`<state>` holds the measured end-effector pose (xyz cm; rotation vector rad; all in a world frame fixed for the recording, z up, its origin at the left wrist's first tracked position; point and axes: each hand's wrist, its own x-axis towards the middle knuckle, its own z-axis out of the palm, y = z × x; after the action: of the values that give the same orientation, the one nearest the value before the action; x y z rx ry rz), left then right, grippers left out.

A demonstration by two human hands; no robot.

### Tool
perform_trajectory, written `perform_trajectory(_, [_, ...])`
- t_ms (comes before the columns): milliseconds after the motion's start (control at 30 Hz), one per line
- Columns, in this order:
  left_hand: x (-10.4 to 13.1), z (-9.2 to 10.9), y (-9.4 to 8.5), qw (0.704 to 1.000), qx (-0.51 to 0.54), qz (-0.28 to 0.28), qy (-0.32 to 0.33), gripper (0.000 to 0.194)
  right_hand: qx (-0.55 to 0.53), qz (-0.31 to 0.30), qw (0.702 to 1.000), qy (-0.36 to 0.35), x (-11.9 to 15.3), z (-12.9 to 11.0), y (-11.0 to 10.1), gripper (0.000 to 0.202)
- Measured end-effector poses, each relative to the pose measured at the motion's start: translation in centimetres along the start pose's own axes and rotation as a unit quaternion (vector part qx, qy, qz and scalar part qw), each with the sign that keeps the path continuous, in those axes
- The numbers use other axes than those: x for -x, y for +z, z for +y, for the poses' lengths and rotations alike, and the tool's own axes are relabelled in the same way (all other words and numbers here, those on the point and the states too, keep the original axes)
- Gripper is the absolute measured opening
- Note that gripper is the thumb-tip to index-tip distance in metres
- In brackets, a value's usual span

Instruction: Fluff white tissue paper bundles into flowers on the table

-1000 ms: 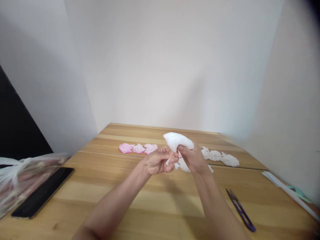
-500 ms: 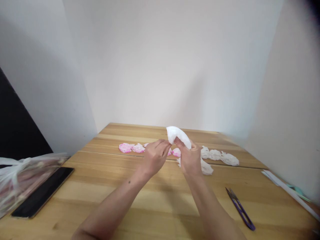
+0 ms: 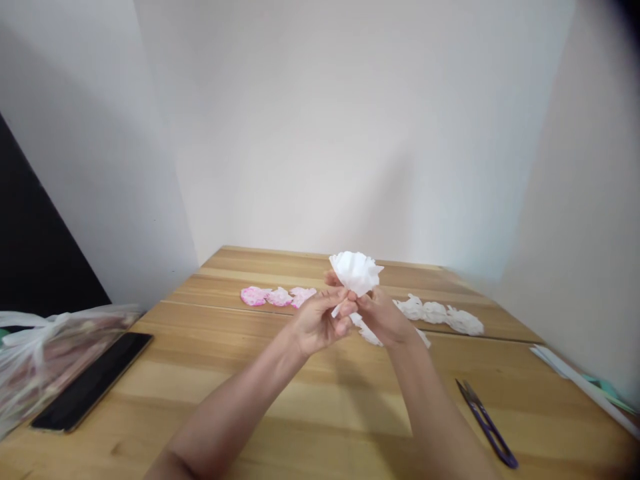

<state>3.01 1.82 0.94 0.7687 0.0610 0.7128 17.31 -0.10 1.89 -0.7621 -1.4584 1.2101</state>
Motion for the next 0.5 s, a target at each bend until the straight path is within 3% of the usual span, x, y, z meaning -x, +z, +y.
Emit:
perform_trajectory(100, [0.03, -0.58, -0.19, 0.998, 0.04, -0.024, -0.037, 0.017, -0.053, -0.024, 0.998, 0.002, 0.03, 0.18, 0.64, 0.05])
perform_trajectory(200, [0.08, -0.85, -0.16, 0.997, 0.057, -0.024, -0.055, 0.014, -0.083, -0.007, 0.997, 0.007, 0.18, 0.05, 1.0, 0.053])
perform_trajectory(333, [0.19, -0.82, 0.14, 0.996, 0.064, -0.031, -0.062, 0.012, -0.069, 0.064, 0.995, 0.017, 0.31, -0.05, 1.0, 0.047])
perform_trajectory(500, [0.24, -0.83, 0.45, 0.999, 0.018, 0.008, -0.026, 0.019, -0.03, 0.163, 0.985, -0.038, 0.16, 0.2, 1.03, 0.04])
